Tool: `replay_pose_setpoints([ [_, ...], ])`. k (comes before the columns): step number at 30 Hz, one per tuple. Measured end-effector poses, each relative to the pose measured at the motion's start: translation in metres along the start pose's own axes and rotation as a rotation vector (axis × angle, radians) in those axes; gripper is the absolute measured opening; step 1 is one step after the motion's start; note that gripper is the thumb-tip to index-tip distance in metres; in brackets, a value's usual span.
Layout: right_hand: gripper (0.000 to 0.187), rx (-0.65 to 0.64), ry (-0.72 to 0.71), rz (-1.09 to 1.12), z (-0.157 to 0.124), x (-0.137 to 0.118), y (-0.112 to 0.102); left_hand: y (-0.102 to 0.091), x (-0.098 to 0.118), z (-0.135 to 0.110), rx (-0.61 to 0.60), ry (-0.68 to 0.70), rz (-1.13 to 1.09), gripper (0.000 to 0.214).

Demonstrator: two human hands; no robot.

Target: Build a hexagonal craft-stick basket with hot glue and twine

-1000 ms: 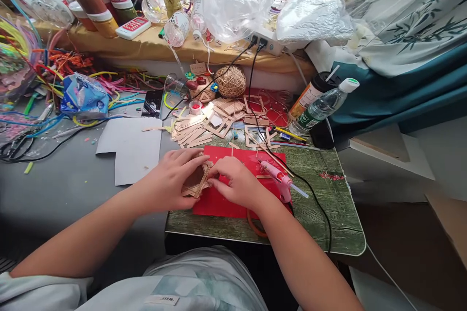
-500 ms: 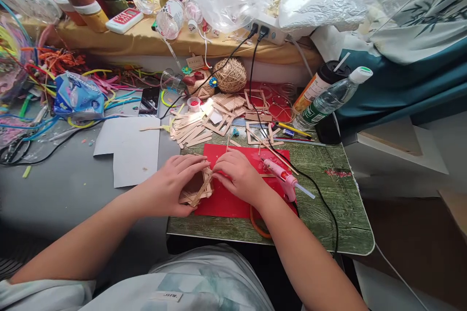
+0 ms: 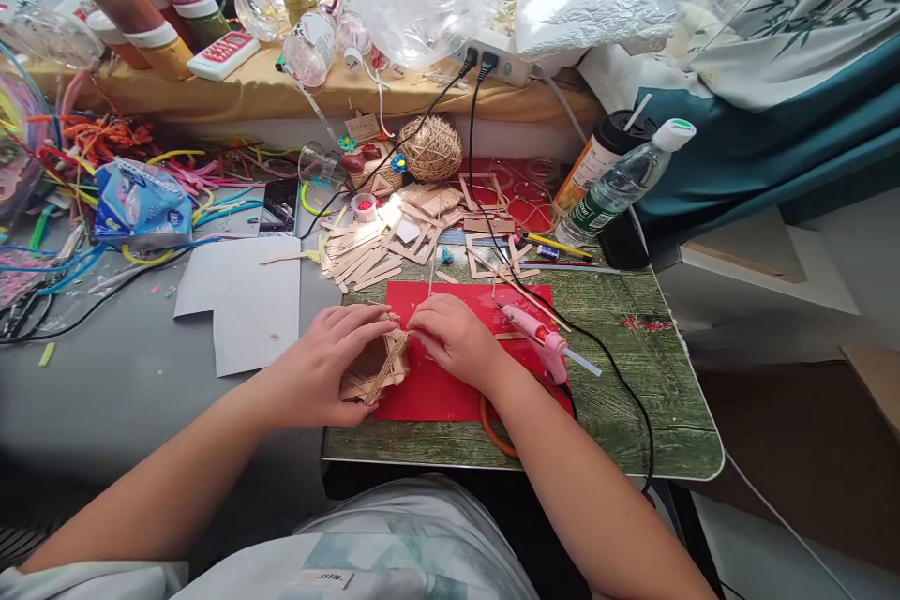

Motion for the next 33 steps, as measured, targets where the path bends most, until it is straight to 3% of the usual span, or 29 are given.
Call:
replay_pose_setpoints([
  [7,0.020,0.031,0.009,0.068,-0.005,0.005,0.006,0.004,-0.005,-0.008,0.070,0.041,-0.011,0.091],
  [20,0.020,0.109,-0.018,-0.018,-0.008,0.006,-0.001,0.014,-0.001,-0.017,0.361,0.207,0.053,0.074],
  [29,0.028,0.115,-0.024,0.030,-0.010,0.004,-0.001,0.021,-0.004,-0.025,0.432,0.294,0.203,0.062],
  [33,0.029,0.112,0.008,0.057,-0.011,0.005,-0.002,0.028,-0.011,-0.030,0.404,0.278,0.235,0.062],
])
Point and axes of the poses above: each hand's wrist, its own z-axis towards the middle knuckle, its own y-axis out of the palm, x = y × z, the point moved 1 cm from there along z, towards the middle knuckle, and after that the axes turned 12 degrees about x, right-handed, at the moved point
